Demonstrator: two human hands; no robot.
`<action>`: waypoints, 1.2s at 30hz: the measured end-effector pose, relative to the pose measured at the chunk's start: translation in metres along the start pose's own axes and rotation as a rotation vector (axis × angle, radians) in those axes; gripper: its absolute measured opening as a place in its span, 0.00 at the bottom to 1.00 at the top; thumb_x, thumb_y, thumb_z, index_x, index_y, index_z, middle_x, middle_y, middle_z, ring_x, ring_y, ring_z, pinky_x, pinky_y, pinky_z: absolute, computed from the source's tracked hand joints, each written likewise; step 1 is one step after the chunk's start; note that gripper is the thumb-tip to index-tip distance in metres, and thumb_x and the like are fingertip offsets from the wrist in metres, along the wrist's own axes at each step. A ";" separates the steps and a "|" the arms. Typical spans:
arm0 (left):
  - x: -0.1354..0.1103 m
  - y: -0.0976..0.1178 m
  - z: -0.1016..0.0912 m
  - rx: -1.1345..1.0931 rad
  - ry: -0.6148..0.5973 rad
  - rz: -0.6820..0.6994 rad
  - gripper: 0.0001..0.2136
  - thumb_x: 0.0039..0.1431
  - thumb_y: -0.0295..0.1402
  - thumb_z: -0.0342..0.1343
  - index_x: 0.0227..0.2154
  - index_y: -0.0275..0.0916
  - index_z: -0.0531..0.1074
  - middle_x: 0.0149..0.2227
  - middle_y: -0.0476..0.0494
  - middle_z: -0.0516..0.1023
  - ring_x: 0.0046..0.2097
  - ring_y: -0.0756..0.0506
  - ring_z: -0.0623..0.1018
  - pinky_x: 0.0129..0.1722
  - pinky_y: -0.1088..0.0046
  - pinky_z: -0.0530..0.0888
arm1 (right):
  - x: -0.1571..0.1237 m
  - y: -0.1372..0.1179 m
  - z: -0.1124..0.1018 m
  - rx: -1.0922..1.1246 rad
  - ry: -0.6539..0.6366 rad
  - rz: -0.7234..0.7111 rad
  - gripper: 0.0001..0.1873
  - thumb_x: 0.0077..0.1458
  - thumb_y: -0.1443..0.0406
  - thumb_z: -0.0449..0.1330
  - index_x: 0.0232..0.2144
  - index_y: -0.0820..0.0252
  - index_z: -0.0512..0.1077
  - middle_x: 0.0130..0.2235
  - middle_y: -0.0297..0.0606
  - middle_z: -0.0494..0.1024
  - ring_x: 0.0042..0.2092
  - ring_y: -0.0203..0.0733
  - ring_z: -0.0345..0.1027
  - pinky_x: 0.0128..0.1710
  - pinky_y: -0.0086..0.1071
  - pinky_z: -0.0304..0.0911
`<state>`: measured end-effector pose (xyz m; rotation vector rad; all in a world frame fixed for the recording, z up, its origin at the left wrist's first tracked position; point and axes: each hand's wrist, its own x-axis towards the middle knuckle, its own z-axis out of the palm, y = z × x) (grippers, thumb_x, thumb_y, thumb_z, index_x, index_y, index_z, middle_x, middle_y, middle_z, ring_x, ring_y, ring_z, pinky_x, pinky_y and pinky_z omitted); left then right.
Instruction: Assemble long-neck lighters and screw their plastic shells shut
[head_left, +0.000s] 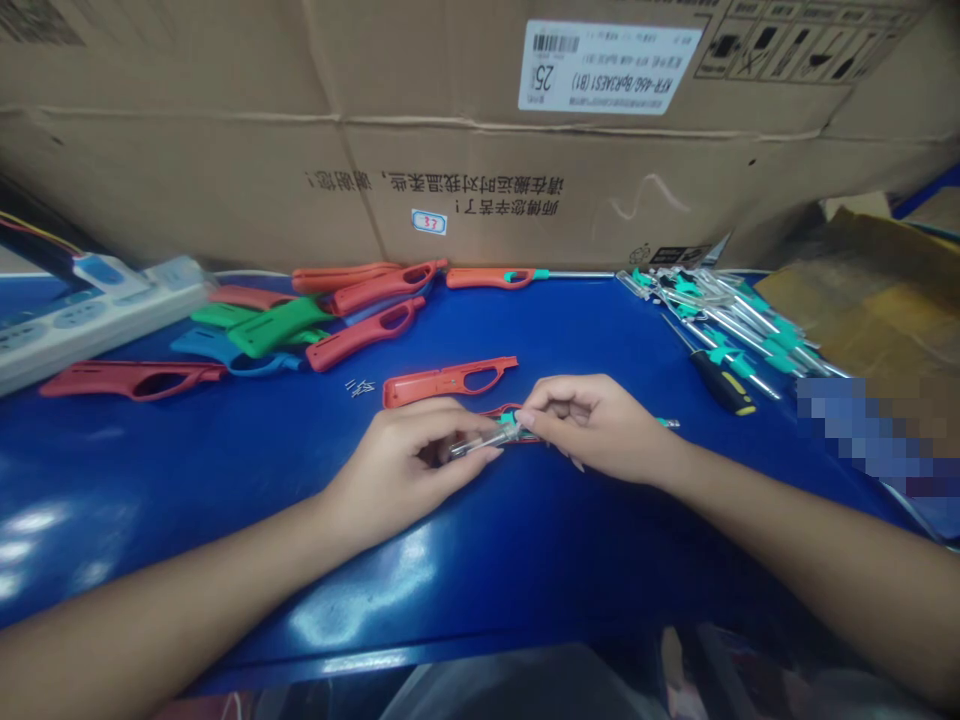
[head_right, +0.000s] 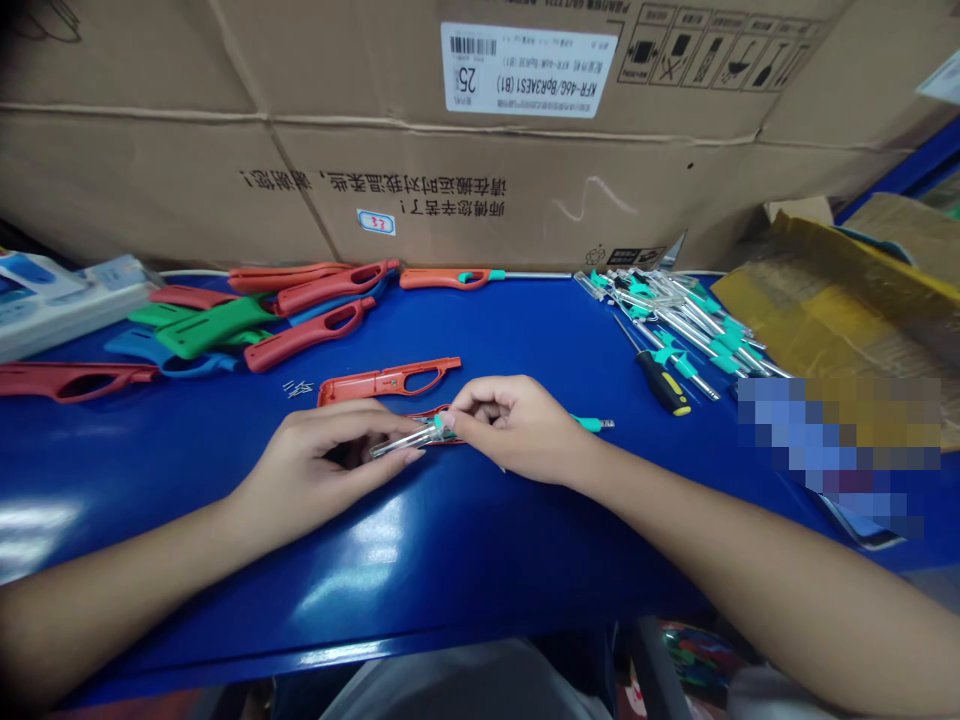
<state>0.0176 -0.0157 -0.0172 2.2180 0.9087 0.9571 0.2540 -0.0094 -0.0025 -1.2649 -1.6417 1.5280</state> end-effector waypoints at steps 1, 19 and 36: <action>0.000 0.000 0.000 0.003 0.000 0.000 0.09 0.61 0.27 0.65 0.45 0.39 0.81 0.34 0.48 0.82 0.26 0.55 0.72 0.27 0.82 0.70 | 0.000 0.000 0.000 0.000 0.001 -0.001 0.13 0.56 0.57 0.67 0.30 0.61 0.73 0.19 0.24 0.66 0.18 0.28 0.58 0.15 0.23 0.54; 0.008 -0.001 -0.025 0.152 -0.008 -0.018 0.06 0.63 0.35 0.65 0.42 0.42 0.81 0.38 0.50 0.84 0.34 0.52 0.78 0.36 0.77 0.74 | 0.000 -0.004 -0.005 -0.046 0.063 -0.030 0.15 0.61 0.55 0.60 0.33 0.62 0.74 0.21 0.27 0.69 0.19 0.30 0.64 0.17 0.24 0.65; 0.009 -0.006 -0.026 0.204 -0.203 -0.076 0.06 0.65 0.31 0.61 0.43 0.41 0.80 0.39 0.48 0.79 0.39 0.49 0.77 0.37 0.75 0.73 | 0.000 0.000 -0.010 -0.149 0.087 -0.057 0.12 0.64 0.58 0.57 0.36 0.61 0.73 0.19 0.26 0.67 0.17 0.31 0.61 0.15 0.26 0.62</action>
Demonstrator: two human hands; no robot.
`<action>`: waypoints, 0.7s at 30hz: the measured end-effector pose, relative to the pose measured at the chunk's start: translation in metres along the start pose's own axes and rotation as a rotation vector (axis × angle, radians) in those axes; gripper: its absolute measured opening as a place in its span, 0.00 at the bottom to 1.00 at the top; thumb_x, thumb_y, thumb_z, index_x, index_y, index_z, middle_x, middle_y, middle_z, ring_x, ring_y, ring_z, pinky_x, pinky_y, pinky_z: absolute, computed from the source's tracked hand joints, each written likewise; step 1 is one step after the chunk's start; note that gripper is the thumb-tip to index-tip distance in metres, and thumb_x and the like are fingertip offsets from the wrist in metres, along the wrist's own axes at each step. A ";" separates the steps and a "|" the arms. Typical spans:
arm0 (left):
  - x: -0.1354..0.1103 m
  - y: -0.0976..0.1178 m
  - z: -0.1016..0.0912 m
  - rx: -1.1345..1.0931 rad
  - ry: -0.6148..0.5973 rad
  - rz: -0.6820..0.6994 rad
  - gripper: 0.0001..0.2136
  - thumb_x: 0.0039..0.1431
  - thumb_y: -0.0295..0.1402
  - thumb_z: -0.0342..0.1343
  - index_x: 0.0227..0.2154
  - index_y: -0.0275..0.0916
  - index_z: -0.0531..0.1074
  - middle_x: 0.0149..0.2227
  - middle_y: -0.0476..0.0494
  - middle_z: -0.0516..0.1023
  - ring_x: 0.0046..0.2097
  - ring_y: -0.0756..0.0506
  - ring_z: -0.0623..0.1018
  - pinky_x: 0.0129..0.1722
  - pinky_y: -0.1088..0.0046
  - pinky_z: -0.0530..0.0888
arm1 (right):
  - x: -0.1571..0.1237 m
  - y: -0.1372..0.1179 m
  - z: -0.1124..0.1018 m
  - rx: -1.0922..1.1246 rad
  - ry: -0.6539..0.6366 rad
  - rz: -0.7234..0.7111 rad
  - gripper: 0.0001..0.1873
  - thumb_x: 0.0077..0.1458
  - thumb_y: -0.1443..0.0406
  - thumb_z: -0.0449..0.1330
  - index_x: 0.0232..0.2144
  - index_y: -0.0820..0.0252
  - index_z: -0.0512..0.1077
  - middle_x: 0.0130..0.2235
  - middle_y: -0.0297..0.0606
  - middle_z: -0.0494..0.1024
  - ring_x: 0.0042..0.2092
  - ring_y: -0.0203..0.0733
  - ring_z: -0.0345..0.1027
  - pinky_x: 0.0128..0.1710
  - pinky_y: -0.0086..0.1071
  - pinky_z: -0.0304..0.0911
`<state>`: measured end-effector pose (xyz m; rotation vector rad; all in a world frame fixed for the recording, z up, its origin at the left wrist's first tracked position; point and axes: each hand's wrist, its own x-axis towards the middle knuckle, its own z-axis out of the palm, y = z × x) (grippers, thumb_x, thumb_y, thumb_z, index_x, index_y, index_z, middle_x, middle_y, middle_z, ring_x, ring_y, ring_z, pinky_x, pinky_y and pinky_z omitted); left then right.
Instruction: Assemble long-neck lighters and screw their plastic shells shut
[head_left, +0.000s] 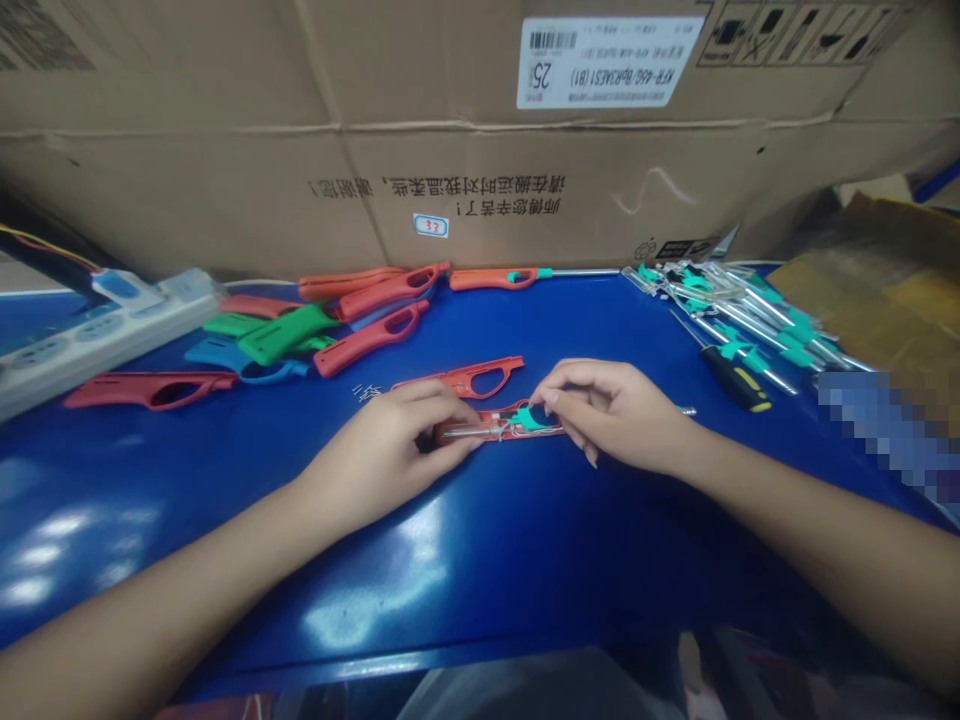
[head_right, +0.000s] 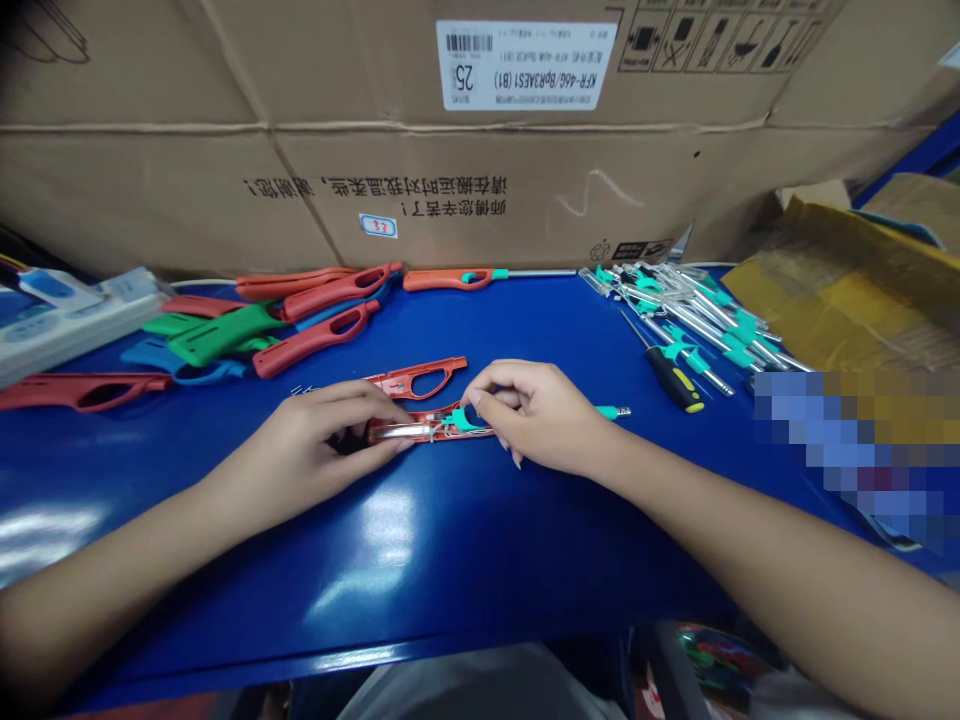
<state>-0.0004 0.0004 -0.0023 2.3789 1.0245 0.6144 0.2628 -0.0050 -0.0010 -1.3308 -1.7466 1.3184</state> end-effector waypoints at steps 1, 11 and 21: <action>-0.001 0.000 0.000 0.003 0.000 0.015 0.06 0.65 0.32 0.61 0.43 0.40 0.80 0.40 0.47 0.78 0.40 0.49 0.77 0.37 0.75 0.73 | 0.000 0.001 0.000 -0.056 0.033 -0.073 0.12 0.65 0.59 0.57 0.36 0.61 0.74 0.21 0.29 0.69 0.18 0.31 0.62 0.16 0.26 0.61; -0.003 0.001 -0.002 0.088 -0.003 0.100 0.08 0.67 0.32 0.58 0.45 0.40 0.81 0.40 0.45 0.80 0.40 0.47 0.80 0.42 0.70 0.76 | -0.006 0.005 0.000 -0.845 -0.005 -0.727 0.17 0.65 0.65 0.59 0.55 0.58 0.75 0.58 0.48 0.73 0.59 0.53 0.64 0.59 0.50 0.62; -0.003 0.004 0.000 0.113 0.025 0.106 0.08 0.67 0.33 0.59 0.43 0.39 0.83 0.36 0.44 0.79 0.35 0.48 0.79 0.39 0.71 0.76 | -0.010 0.005 0.004 -1.082 -0.114 -0.716 0.21 0.70 0.65 0.52 0.60 0.64 0.72 0.66 0.51 0.69 0.64 0.57 0.63 0.63 0.54 0.61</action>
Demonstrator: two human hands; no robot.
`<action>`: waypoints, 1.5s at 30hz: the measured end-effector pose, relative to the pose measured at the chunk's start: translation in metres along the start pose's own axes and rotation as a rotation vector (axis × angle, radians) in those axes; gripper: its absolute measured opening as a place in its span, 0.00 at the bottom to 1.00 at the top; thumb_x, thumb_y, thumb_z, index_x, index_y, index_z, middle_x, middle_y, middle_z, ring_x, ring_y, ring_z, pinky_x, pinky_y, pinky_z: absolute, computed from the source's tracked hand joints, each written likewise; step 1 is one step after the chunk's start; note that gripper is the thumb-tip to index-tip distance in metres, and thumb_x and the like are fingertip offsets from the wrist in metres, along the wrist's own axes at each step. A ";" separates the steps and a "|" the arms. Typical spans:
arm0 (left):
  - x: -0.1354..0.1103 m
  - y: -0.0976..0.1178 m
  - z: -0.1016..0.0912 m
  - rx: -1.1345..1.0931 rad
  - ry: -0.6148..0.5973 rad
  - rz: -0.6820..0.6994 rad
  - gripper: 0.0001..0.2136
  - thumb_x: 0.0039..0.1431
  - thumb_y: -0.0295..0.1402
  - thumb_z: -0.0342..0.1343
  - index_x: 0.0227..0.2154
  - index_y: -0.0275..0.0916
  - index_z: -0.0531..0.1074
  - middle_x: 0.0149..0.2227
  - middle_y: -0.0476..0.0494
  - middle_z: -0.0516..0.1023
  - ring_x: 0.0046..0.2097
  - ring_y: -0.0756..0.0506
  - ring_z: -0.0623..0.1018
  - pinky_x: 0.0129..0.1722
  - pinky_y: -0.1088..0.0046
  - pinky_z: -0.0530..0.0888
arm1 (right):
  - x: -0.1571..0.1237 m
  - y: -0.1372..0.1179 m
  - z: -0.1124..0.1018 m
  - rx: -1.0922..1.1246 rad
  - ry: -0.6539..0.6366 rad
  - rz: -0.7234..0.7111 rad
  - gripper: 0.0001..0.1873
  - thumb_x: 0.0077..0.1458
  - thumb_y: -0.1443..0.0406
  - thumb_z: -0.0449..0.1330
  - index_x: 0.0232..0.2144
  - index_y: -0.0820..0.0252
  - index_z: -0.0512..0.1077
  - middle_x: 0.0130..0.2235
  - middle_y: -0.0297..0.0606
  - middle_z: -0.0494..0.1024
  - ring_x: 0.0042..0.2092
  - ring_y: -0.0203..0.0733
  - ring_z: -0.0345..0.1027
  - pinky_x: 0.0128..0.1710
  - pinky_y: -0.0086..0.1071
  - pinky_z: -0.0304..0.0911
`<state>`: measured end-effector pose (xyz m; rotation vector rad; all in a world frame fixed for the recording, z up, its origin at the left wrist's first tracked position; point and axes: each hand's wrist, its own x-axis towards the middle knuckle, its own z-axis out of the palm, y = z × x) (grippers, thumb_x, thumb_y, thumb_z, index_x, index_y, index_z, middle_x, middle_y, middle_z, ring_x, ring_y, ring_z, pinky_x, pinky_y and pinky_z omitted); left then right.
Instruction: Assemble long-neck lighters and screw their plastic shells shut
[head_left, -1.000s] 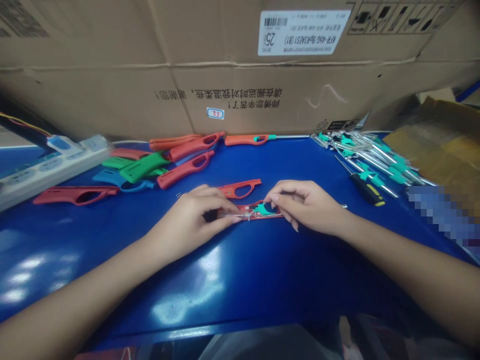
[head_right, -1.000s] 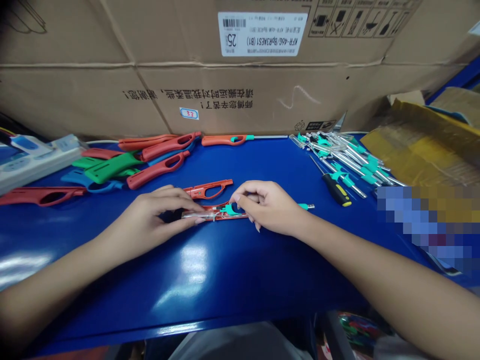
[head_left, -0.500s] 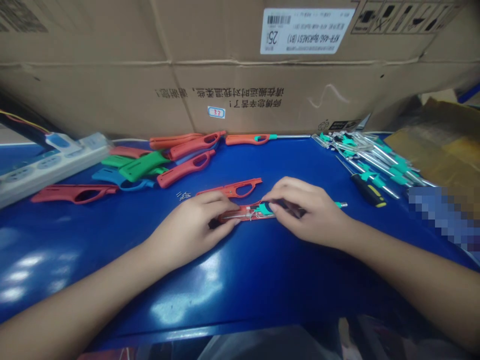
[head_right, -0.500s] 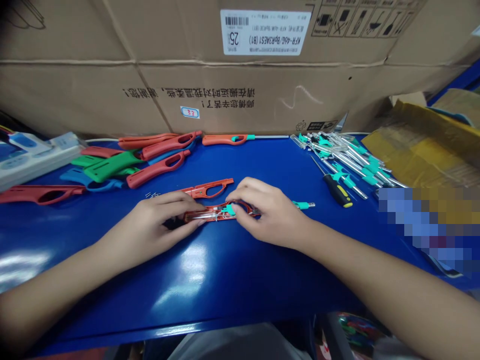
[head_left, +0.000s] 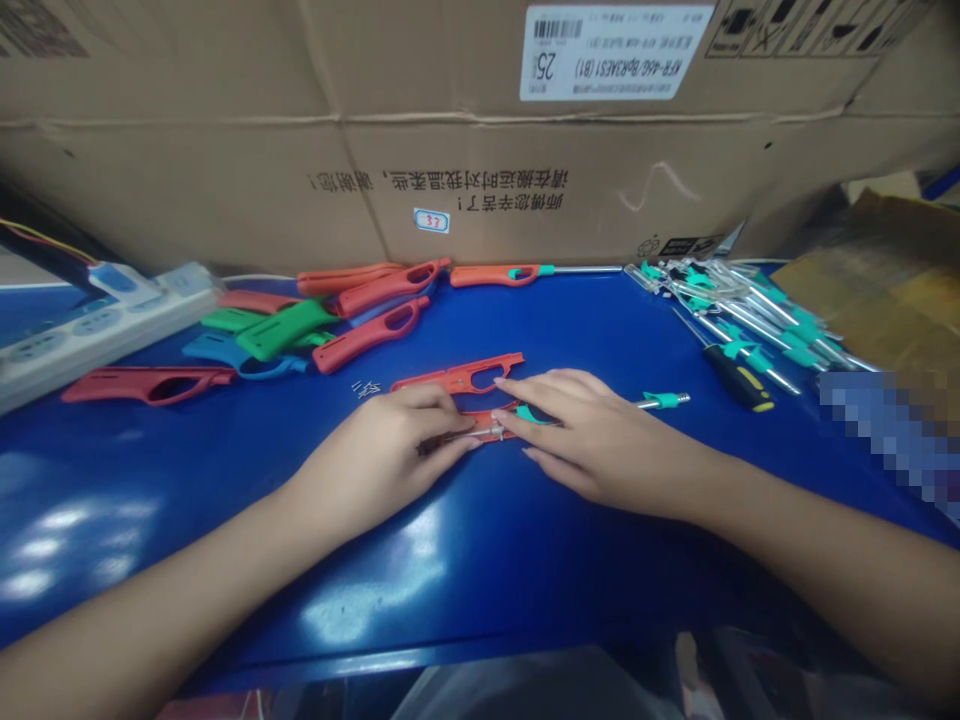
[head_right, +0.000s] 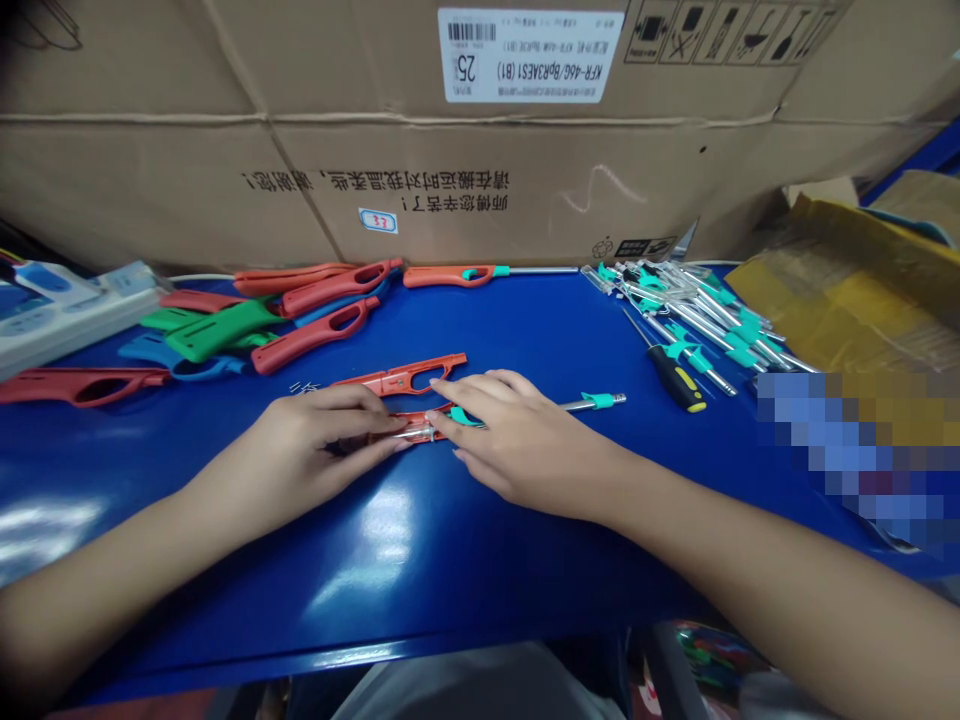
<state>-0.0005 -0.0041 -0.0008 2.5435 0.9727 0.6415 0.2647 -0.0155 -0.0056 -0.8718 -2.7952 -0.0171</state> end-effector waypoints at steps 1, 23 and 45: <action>0.000 0.000 0.000 0.004 0.000 -0.004 0.08 0.67 0.33 0.60 0.43 0.39 0.83 0.36 0.44 0.79 0.35 0.48 0.79 0.39 0.71 0.76 | 0.000 -0.002 0.000 -0.014 -0.008 0.000 0.21 0.70 0.65 0.51 0.60 0.65 0.71 0.66 0.52 0.69 0.64 0.56 0.63 0.63 0.54 0.61; -0.002 0.002 0.003 0.018 -0.003 -0.027 0.08 0.68 0.33 0.59 0.41 0.38 0.83 0.36 0.43 0.79 0.36 0.47 0.79 0.40 0.70 0.78 | -0.004 -0.025 0.007 -0.261 -0.060 -0.007 0.26 0.67 0.69 0.51 0.64 0.74 0.66 0.69 0.58 0.62 0.66 0.59 0.61 0.65 0.59 0.59; -0.005 0.009 0.004 0.154 0.031 -0.025 0.11 0.68 0.32 0.56 0.49 0.38 0.76 0.47 0.40 0.79 0.46 0.40 0.78 0.45 0.62 0.77 | -0.003 0.018 -0.015 0.104 0.035 0.086 0.12 0.69 0.63 0.56 0.49 0.58 0.76 0.49 0.42 0.79 0.50 0.46 0.70 0.56 0.45 0.61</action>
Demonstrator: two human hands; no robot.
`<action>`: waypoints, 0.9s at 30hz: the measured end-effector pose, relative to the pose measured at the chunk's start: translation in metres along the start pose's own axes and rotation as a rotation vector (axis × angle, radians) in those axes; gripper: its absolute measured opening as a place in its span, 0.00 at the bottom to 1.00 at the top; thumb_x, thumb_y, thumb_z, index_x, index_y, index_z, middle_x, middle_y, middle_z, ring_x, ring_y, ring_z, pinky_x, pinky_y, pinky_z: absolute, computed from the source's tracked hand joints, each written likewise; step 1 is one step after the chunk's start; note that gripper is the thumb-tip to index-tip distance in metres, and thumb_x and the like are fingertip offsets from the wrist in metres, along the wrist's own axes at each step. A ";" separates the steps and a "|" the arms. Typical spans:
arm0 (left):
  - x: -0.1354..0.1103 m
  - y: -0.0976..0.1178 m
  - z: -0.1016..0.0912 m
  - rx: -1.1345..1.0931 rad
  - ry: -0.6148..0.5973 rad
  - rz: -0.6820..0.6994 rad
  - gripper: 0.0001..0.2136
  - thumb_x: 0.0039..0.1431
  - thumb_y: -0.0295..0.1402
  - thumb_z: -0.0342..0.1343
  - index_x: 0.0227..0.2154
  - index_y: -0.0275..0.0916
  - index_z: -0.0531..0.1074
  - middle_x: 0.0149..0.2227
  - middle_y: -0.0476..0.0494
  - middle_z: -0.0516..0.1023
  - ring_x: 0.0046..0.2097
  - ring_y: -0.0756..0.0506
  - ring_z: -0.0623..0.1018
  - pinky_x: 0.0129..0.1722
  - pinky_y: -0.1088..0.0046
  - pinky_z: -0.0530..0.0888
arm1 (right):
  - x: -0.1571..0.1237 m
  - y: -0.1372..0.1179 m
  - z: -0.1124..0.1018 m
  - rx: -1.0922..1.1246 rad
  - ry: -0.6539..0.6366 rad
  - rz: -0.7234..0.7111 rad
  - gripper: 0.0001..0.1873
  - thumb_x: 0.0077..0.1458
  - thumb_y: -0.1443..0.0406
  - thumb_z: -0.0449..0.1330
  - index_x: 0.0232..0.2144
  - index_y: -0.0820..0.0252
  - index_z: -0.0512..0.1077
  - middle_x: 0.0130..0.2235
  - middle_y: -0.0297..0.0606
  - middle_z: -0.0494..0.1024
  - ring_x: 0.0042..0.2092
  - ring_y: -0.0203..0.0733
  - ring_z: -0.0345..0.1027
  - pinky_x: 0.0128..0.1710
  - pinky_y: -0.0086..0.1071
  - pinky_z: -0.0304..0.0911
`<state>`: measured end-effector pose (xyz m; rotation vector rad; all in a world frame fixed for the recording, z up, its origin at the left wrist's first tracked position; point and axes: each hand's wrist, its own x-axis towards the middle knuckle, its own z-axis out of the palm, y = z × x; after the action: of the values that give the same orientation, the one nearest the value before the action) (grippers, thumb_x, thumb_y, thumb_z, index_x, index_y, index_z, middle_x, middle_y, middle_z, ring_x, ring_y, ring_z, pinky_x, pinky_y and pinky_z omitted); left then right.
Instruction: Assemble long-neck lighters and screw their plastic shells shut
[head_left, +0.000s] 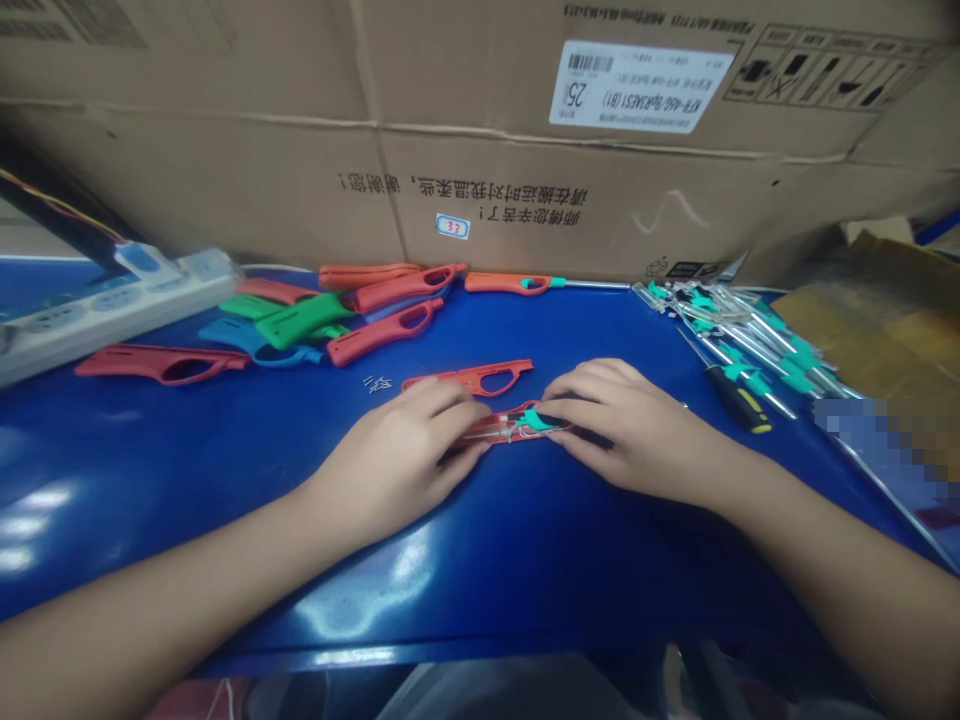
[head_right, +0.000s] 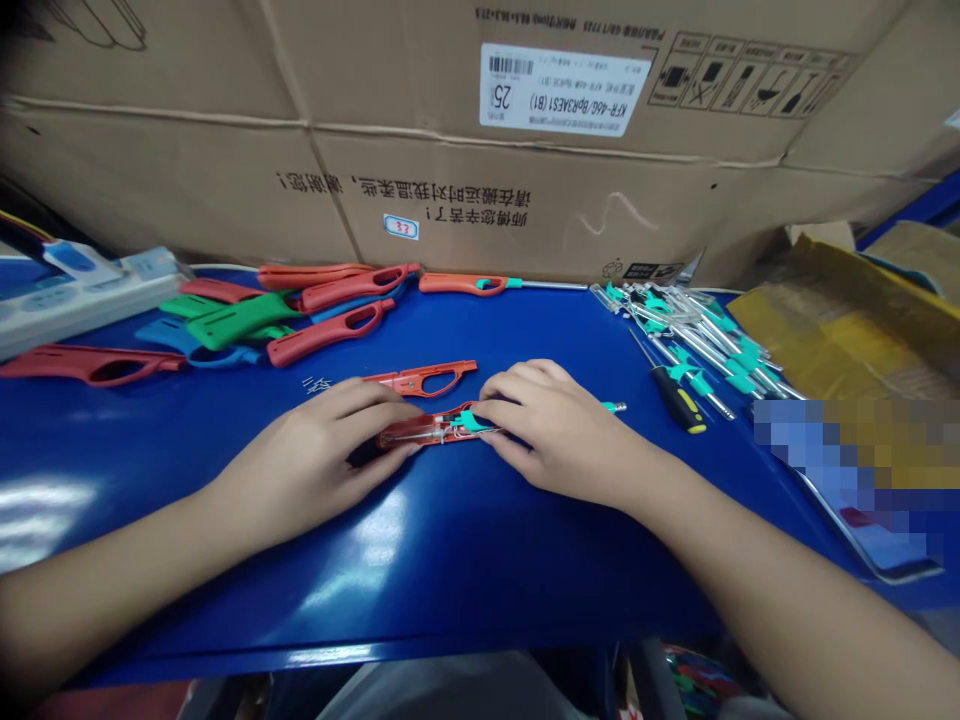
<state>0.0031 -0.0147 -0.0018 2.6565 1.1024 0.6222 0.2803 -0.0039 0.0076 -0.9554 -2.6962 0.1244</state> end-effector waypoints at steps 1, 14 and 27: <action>0.000 0.001 -0.001 0.024 0.002 0.009 0.11 0.68 0.32 0.56 0.50 0.38 0.75 0.49 0.40 0.79 0.48 0.39 0.77 0.48 0.60 0.76 | 0.000 0.000 0.000 0.003 -0.003 0.002 0.12 0.69 0.63 0.56 0.49 0.58 0.76 0.49 0.42 0.79 0.50 0.46 0.70 0.56 0.45 0.61; -0.002 0.003 0.011 0.084 -0.163 0.213 0.21 0.73 0.37 0.49 0.66 0.44 0.64 0.66 0.37 0.67 0.66 0.35 0.66 0.64 0.49 0.68 | -0.001 0.003 0.003 0.023 0.014 0.017 0.12 0.69 0.64 0.56 0.50 0.59 0.77 0.48 0.42 0.79 0.50 0.45 0.71 0.55 0.44 0.61; 0.000 0.001 0.011 0.007 -0.180 0.173 0.19 0.72 0.35 0.49 0.63 0.45 0.68 0.62 0.38 0.71 0.62 0.37 0.72 0.61 0.51 0.71 | 0.000 0.003 0.011 0.066 0.031 0.067 0.12 0.70 0.62 0.57 0.50 0.53 0.79 0.47 0.41 0.81 0.48 0.44 0.74 0.47 0.41 0.59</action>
<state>0.0086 -0.0157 -0.0116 2.7691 0.8354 0.3984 0.2784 -0.0015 -0.0033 -1.0194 -2.6155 0.2085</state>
